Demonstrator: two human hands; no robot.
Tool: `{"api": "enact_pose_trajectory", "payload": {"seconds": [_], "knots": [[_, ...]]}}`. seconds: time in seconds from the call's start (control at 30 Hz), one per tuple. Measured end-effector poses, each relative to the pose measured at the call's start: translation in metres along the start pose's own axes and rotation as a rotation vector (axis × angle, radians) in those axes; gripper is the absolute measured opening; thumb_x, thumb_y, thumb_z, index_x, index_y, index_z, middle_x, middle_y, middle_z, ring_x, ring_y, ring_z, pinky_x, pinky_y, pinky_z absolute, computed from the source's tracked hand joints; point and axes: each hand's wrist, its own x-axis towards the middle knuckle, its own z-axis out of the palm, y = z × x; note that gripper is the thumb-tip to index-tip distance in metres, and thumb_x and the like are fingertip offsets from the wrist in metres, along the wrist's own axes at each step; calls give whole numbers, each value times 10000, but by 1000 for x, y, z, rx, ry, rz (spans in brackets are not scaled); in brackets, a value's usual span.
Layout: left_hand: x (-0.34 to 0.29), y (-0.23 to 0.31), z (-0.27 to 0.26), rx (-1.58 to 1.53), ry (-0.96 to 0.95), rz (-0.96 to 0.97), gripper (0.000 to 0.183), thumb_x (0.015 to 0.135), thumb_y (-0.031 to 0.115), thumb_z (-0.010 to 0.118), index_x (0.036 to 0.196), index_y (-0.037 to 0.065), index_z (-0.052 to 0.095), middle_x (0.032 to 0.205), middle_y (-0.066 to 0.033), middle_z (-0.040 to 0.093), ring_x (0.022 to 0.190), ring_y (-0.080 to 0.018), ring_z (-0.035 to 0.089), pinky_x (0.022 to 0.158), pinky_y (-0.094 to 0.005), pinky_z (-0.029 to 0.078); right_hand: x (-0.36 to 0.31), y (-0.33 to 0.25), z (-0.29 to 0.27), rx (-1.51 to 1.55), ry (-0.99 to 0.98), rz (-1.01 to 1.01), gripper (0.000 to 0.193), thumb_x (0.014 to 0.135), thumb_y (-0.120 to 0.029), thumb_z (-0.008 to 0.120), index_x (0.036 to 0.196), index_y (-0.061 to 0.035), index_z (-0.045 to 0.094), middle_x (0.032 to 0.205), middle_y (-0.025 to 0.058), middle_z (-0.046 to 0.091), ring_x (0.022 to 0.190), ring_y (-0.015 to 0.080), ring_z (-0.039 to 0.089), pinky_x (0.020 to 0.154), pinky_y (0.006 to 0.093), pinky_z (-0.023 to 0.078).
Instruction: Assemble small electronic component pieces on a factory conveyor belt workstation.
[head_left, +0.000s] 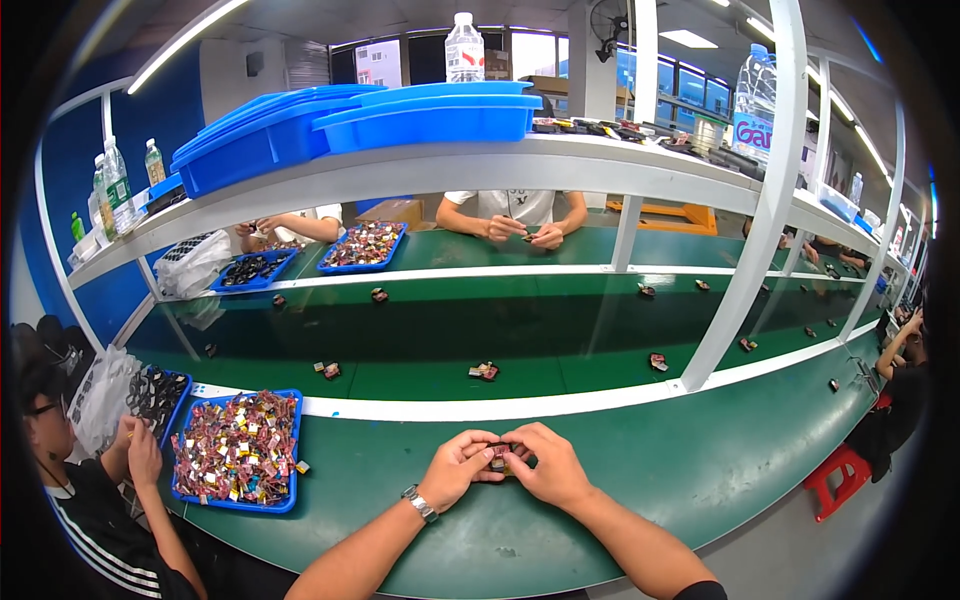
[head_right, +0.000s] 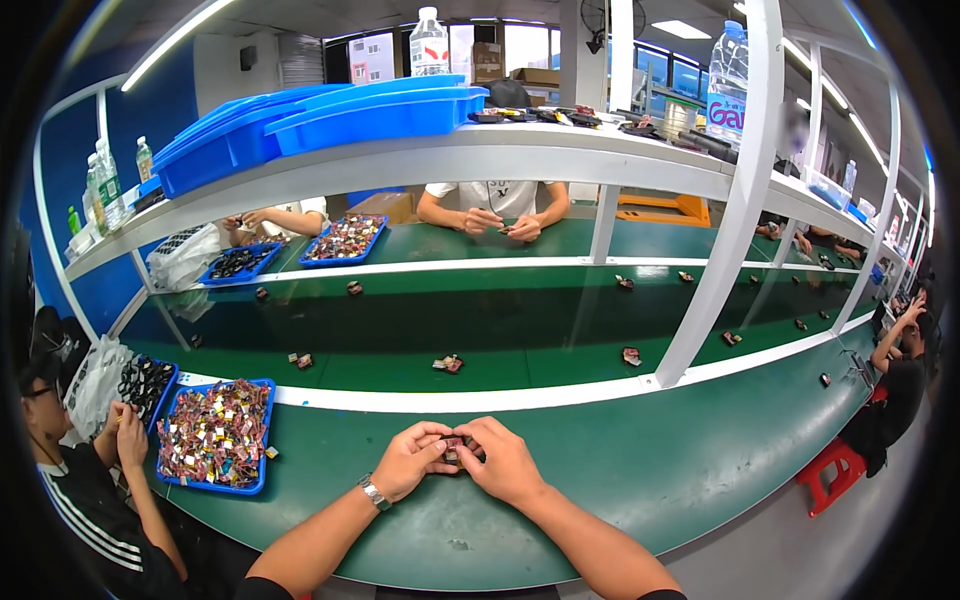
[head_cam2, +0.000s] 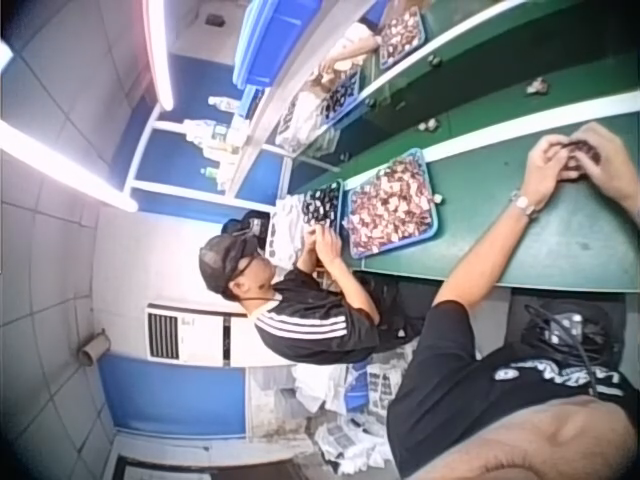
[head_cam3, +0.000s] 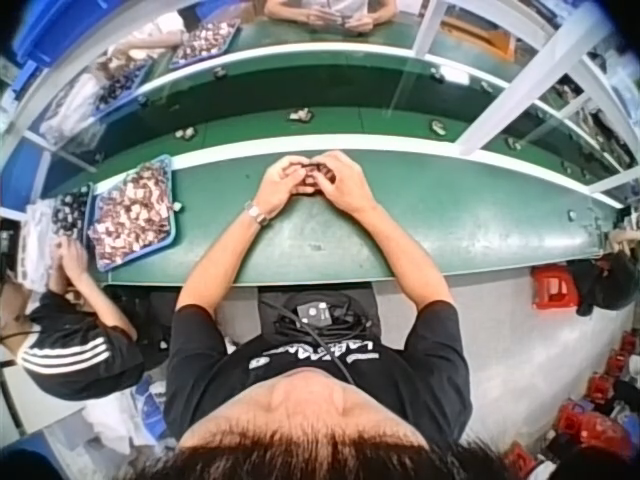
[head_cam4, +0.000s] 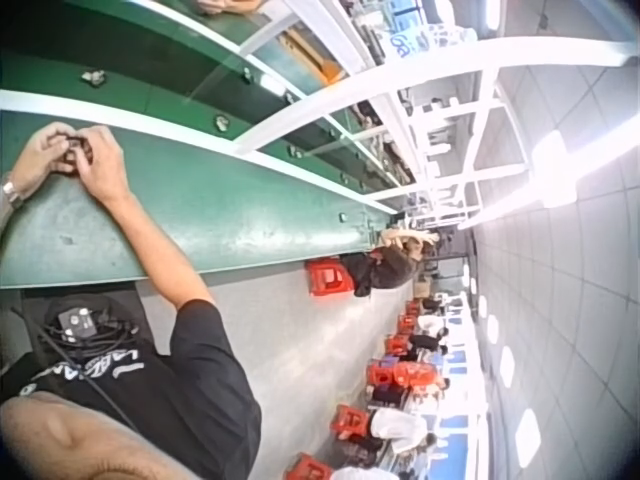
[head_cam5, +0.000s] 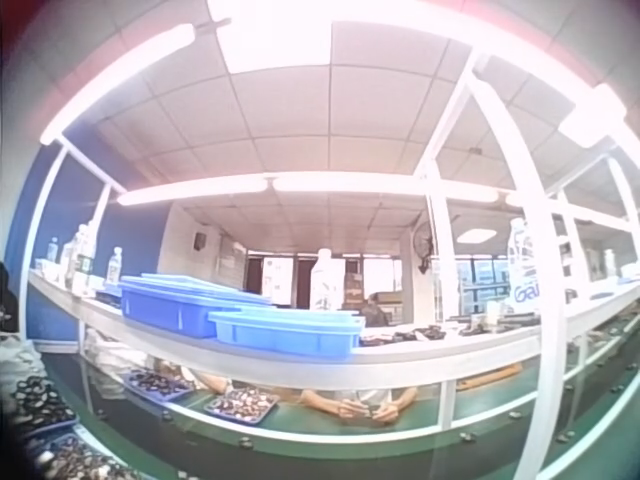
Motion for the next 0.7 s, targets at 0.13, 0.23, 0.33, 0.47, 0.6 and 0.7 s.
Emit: {"api": "enact_pose_trajectory", "payload": {"seconds": [0.13, 0.23, 0.33, 0.47, 0.6, 0.7], "knots": [[0, 1, 3, 12, 11, 6, 226, 988, 80, 522, 1202, 8, 528, 1132, -102, 638, 988, -155, 642, 818, -305, 586, 0, 0, 3, 14, 39, 1, 178, 814, 12, 688, 990, 16, 657, 949, 109, 646, 757, 166, 672, 674, 268, 557], [1, -1, 4, 46, 10, 15, 213, 985, 74, 526, 1187, 7, 536, 1108, -99, 645, 967, -145, 640, 793, -295, 588, 0, 1, 8, 76, 65, 61, 169, 812, 10, 692, 976, 24, 653, 931, 105, 646, 749, 150, 669, 668, 261, 554], [0, -6, 5, 104, 38, 66, 197, 982, 67, 531, 1166, 1, 546, 1075, -97, 653, 928, -133, 642, 743, -275, 586, -1, 1, 12, 121, 79, 132, 167, 806, 7, 697, 964, 24, 644, 920, 102, 643, 739, 134, 662, 660, 251, 546], [0, -8, 7, 176, 54, 124, 189, 977, 57, 535, 1155, -4, 551, 1054, -94, 657, 888, -125, 644, 678, -250, 567, -3, 1, 13, 148, 94, 182, 172, 807, -3, 699, 959, 21, 623, 899, 97, 638, 732, 122, 650, 653, 245, 537], [0, -6, 10, 205, 38, 144, 198, 974, 47, 536, 1165, -3, 550, 1056, -93, 655, 874, -121, 643, 668, -242, 552, -4, -3, 11, 167, 109, 155, 172, 813, -2, 693, 964, 21, 613, 893, 95, 636, 736, 121, 645, 653, 246, 535], [-1, -5, 7, 183, 25, 173, 202, 971, 41, 539, 1168, -1, 551, 1058, -90, 652, 863, -116, 640, 677, -244, 544, -3, 1, 17, 135, 125, 149, 173, 819, -2, 691, 969, 21, 609, 901, 96, 632, 741, 123, 643, 652, 246, 534]]}}
